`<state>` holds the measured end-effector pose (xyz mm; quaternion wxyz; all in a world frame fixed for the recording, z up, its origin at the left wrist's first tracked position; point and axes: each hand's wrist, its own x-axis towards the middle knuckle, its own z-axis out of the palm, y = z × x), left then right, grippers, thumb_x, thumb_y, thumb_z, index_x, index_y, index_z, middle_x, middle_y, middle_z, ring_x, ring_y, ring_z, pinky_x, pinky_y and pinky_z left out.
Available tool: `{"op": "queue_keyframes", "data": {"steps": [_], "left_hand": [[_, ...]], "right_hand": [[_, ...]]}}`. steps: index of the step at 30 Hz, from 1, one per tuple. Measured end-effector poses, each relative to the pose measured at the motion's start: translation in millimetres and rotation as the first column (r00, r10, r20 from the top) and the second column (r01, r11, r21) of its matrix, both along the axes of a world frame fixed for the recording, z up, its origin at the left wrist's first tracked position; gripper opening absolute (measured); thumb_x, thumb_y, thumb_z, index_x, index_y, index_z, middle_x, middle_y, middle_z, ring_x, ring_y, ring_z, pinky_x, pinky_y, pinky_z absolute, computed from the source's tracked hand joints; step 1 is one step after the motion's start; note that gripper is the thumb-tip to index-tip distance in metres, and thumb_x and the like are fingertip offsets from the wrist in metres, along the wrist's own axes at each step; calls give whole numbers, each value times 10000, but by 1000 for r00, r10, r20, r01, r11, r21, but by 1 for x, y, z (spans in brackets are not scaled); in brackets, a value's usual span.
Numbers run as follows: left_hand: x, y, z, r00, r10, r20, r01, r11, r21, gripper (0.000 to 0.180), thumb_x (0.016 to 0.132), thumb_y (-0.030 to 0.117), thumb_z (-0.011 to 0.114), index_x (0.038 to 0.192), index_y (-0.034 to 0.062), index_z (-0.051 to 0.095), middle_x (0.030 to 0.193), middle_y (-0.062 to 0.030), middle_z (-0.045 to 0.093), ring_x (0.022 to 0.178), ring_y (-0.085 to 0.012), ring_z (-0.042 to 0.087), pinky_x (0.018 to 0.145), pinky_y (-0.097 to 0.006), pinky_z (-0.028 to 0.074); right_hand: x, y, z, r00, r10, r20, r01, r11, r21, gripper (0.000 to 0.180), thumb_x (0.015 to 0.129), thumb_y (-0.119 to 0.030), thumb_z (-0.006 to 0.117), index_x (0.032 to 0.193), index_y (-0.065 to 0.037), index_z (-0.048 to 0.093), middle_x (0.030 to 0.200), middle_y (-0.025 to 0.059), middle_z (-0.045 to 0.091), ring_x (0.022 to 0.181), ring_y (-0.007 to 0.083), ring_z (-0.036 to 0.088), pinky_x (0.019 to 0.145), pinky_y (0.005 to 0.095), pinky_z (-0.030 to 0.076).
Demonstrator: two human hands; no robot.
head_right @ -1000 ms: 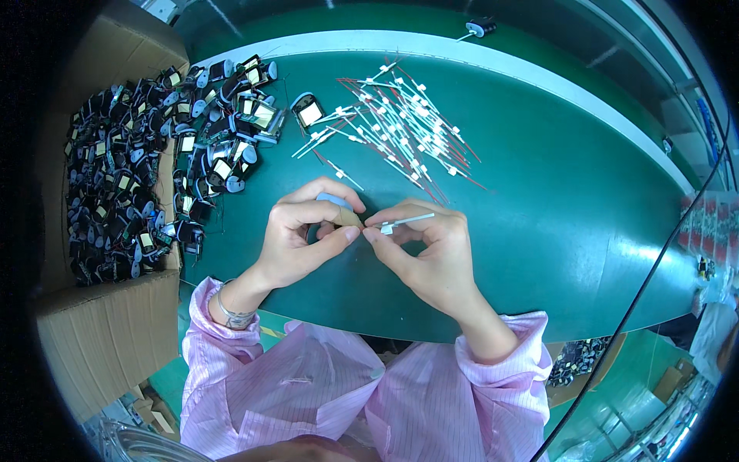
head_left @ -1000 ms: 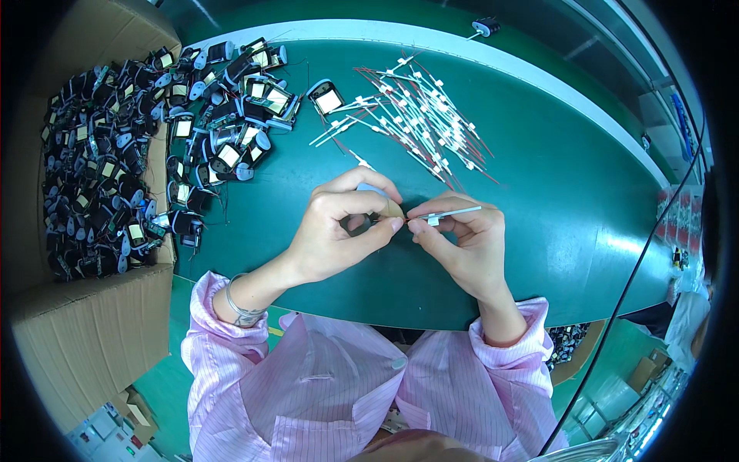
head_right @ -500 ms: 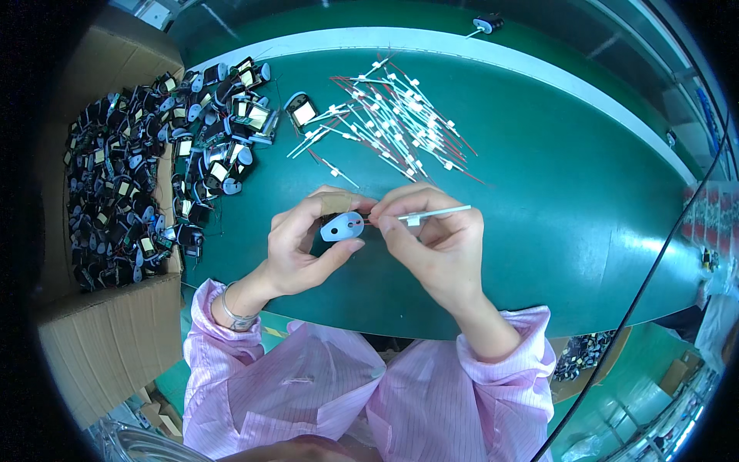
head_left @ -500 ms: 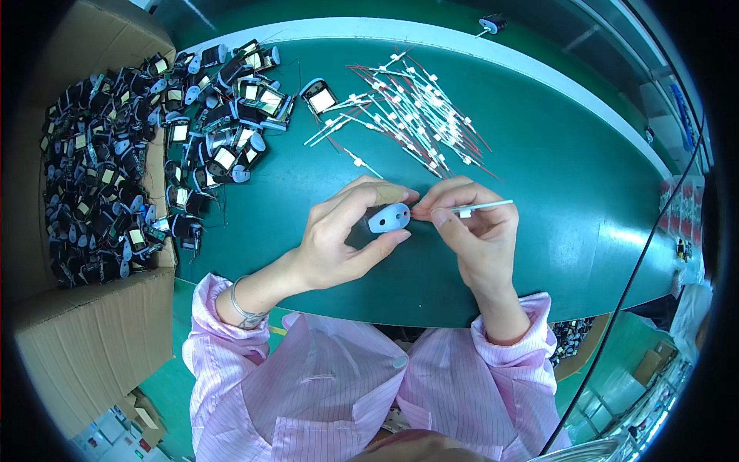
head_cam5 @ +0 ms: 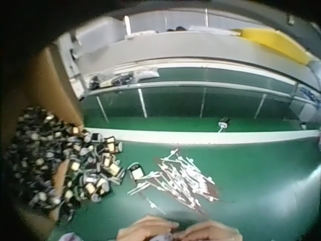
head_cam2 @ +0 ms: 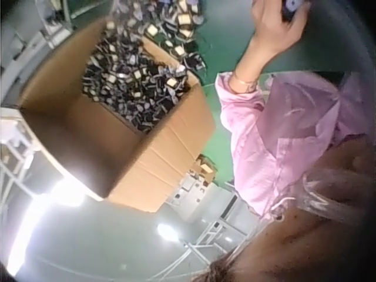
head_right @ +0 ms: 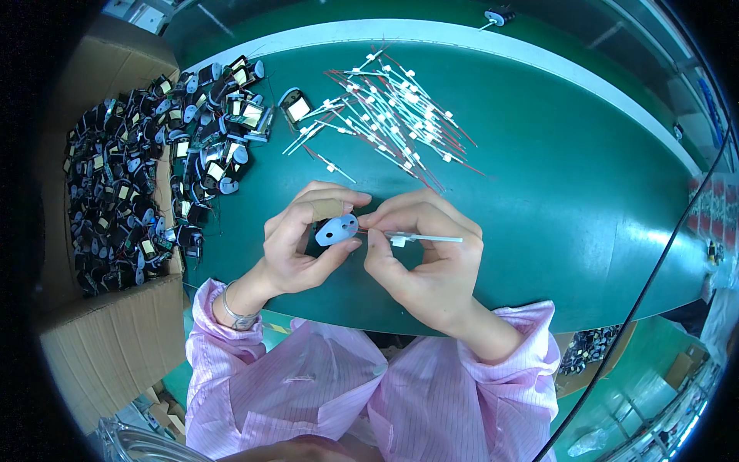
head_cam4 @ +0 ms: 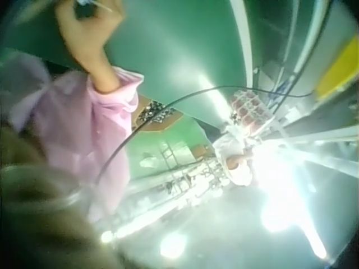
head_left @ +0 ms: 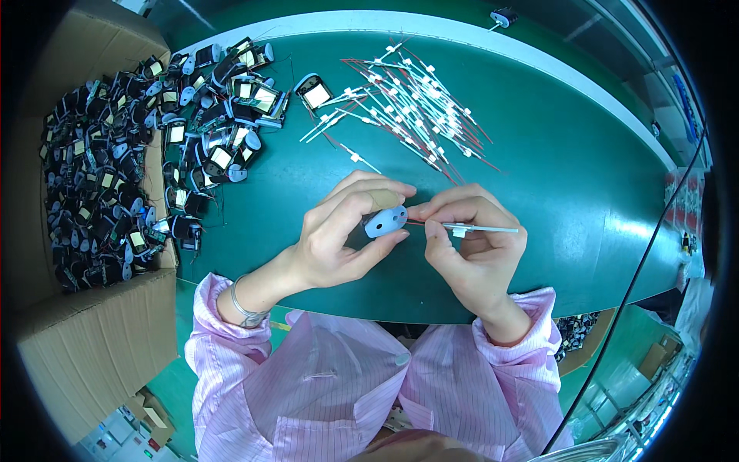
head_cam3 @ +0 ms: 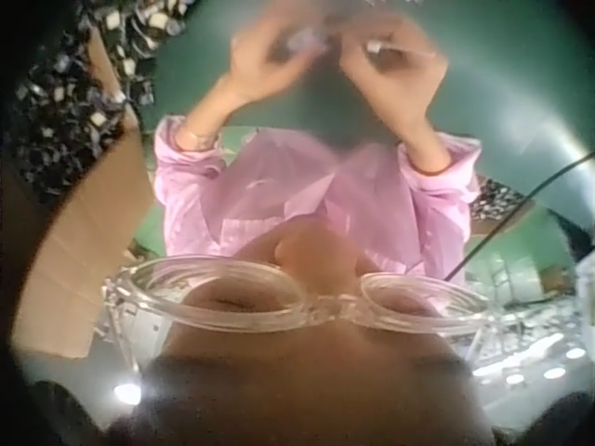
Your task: The person picks up a black component and a wire, inserts the wire into the component using a small tool, and repeats the process with several more units.
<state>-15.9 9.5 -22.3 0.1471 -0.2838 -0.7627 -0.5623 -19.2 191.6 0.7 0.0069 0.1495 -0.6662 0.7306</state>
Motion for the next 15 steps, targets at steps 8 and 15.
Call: {"op": "queue_keyframes", "data": {"steps": [8, 15], "left_hand": [[0, 0, 1, 999, 5, -44, -6, 999, -42, 351, 689, -40, 770, 982, -37, 578, 1024, -215, 655, 896, -316, 639, 735, -366, 516], [-2, 0, 1, 999, -9, -52, 6, 999, -43, 368, 685, -39, 771, 1000, -39, 581, 1028, -208, 656, 899, -314, 638, 742, -370, 516]], "right_hand": [[-1, -1, -3, 1000, -24, -6, 24, 1000, -12, 135, 702, 120, 683, 804, 45, 638, 876, 135, 656, 786, 179, 669, 671, 249, 536], [2, -3, -1, 993, -78, -91, 85, 993, 79, 133, 673, 77, 710, 782, 30, 651, 839, 130, 660, 735, 179, 668, 633, 258, 534]]}}
